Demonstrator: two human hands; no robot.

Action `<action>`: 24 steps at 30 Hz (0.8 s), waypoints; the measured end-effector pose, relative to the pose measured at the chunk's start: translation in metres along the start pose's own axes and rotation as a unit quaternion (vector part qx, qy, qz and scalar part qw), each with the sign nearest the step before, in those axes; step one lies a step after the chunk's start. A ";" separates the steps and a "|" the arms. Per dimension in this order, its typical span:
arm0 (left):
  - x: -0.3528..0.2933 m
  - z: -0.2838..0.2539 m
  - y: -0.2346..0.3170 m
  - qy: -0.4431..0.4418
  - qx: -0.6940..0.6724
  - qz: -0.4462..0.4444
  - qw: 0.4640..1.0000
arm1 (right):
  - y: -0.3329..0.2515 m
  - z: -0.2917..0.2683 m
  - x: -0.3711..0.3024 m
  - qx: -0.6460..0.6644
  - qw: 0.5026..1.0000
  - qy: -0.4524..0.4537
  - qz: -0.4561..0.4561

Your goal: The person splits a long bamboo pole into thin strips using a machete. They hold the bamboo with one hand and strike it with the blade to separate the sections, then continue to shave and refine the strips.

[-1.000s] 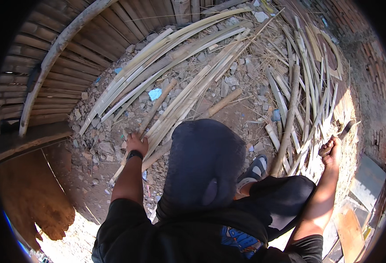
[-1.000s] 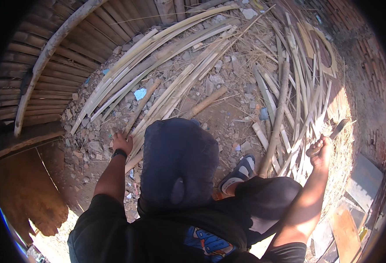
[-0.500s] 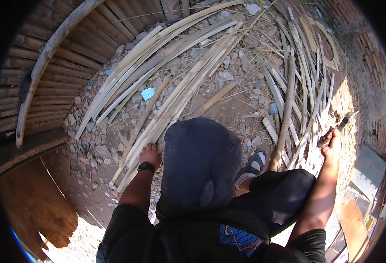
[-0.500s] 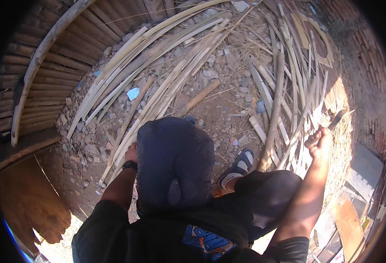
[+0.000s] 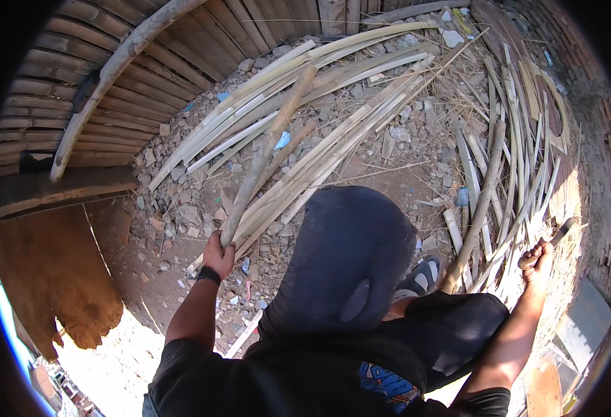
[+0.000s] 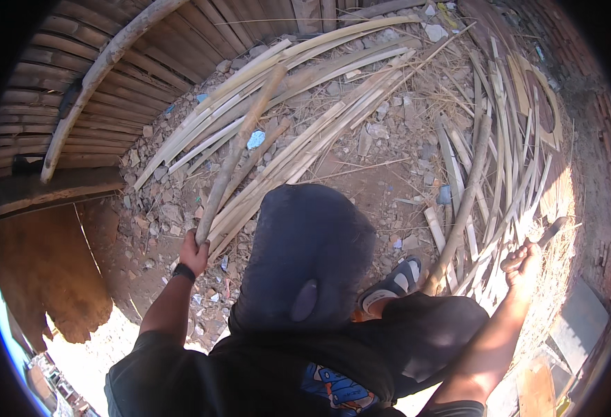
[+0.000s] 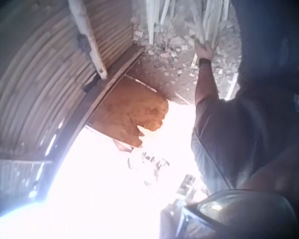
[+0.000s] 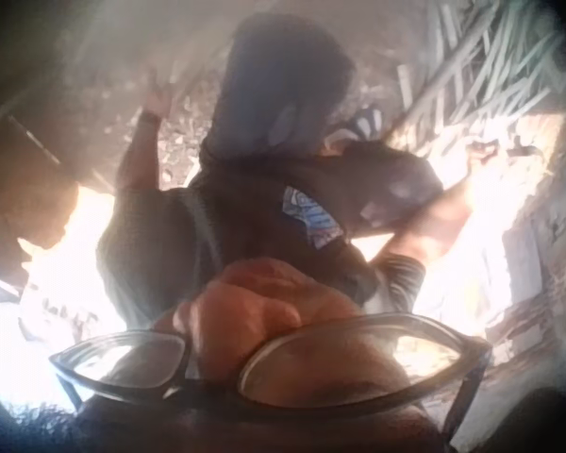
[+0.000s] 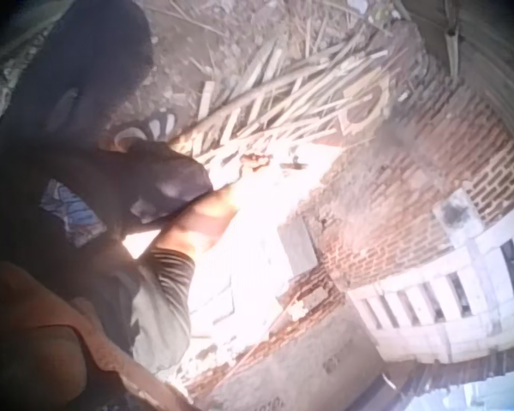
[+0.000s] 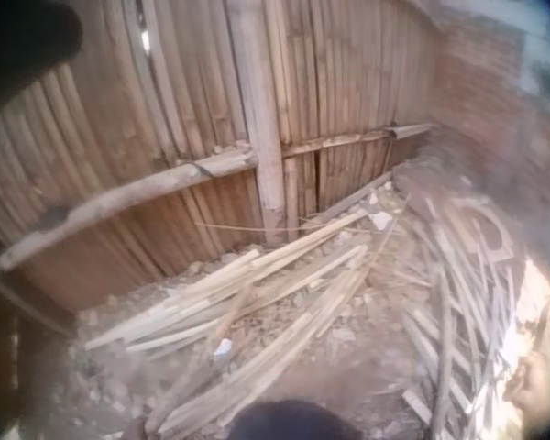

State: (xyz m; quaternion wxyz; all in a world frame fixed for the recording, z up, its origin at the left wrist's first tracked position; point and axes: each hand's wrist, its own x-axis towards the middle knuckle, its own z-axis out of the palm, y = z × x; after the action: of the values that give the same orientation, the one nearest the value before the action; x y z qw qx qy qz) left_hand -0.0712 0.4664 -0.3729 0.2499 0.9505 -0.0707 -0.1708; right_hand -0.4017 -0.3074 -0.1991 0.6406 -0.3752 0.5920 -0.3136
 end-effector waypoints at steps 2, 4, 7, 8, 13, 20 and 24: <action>-0.015 -0.012 -0.013 0.045 -0.016 -0.101 0.994 | 0.001 0.001 0.002 0.006 1.000 0.002 0.015; -0.040 -0.022 -0.043 0.075 -0.034 -0.217 0.973 | 0.005 0.028 -0.014 0.000 0.999 0.020 0.040; -0.056 -0.018 -0.109 0.111 -0.080 -0.316 0.939 | 0.006 0.017 -0.002 -0.016 1.000 0.002 0.023; -0.057 -0.017 -0.112 0.113 -0.105 -0.347 0.925 | 0.005 0.007 0.004 -0.019 0.999 0.015 0.024; -0.103 -0.011 -0.203 0.042 0.041 -0.422 0.905 | 0.013 0.017 0.000 -0.050 0.998 0.013 0.034; -0.055 -0.004 -0.097 -0.070 0.140 -0.326 0.932 | 0.010 -0.005 0.011 -0.058 0.998 0.013 0.020; -0.001 0.027 -0.064 -0.020 0.135 -0.120 0.983 | 0.008 -0.002 0.008 -0.059 0.997 0.028 0.036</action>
State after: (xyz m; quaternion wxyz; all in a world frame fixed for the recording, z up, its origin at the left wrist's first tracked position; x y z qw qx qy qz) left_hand -0.0782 0.5096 -0.4265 0.0958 0.9735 0.0161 -0.2073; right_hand -0.4031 -0.3099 -0.2096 0.6114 -0.3819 0.6404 -0.2650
